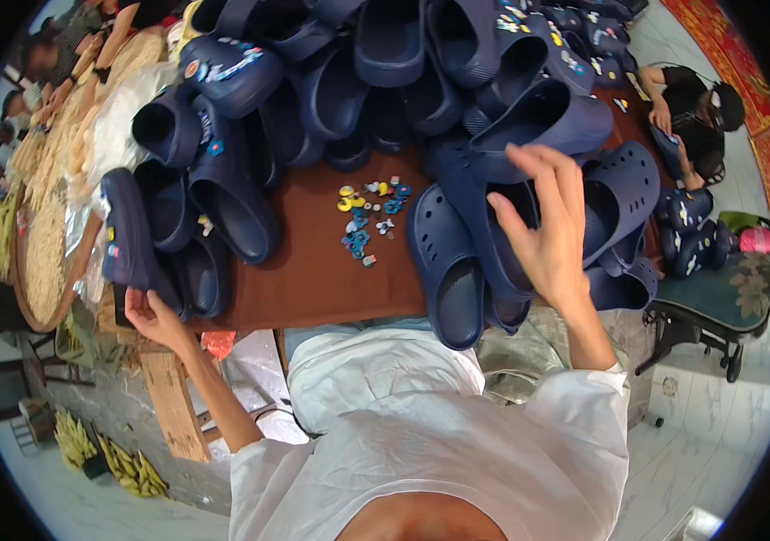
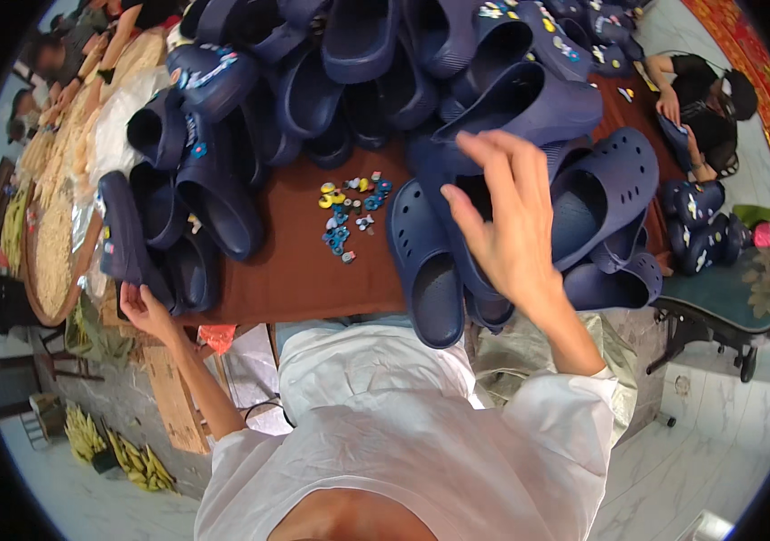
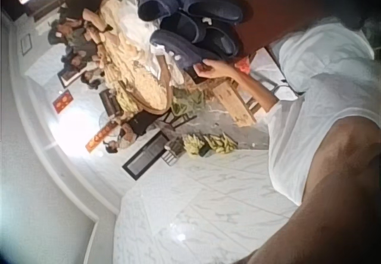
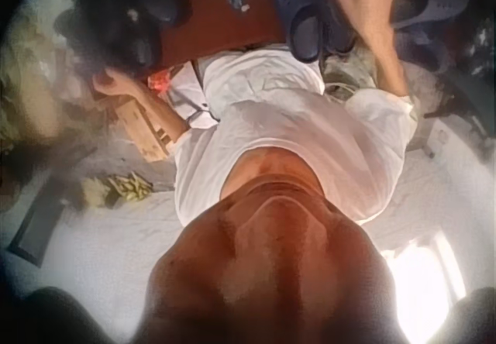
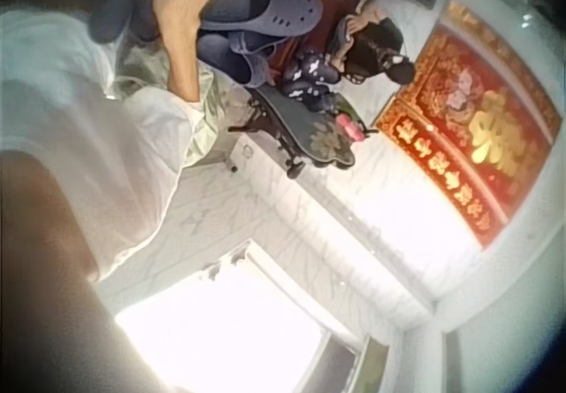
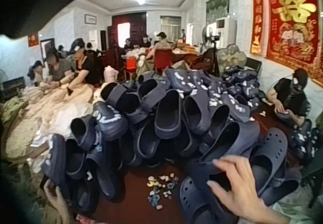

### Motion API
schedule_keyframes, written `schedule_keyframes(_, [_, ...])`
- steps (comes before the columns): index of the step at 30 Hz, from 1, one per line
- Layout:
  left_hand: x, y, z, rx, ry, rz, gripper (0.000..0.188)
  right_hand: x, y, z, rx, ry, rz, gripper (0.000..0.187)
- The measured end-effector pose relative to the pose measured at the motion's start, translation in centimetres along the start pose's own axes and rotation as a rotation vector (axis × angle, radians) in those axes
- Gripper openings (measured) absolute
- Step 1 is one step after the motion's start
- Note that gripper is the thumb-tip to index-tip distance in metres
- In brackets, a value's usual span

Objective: The recorder is attaching decorative charms to the holes of blue clog-style shoes.

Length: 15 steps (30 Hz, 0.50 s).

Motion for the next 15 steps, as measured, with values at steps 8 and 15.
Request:
schedule_keyframes(8, [-4.7, -0.7, -3.6, -0.086, -0.075, -0.067, 0.040, -2.6, -4.2, 2.6, 0.163, 0.069, -0.282, 0.043])
schedule_keyframes(15, [-10.0, -6.1, -10.5, 0.249, -0.005, -0.248, 0.023, 0.8, -1.0, 0.7, 0.026, 0.111, -0.165, 0.039])
Point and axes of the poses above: each hand's wrist, its own z-axis towards the middle knuckle, its own y-axis out of the back of the hand, x = y × z, the point moved 4 cm from there along z, towards the middle knuckle, and after that the axes turned 10 degrees about x, right-handed, at the moved point
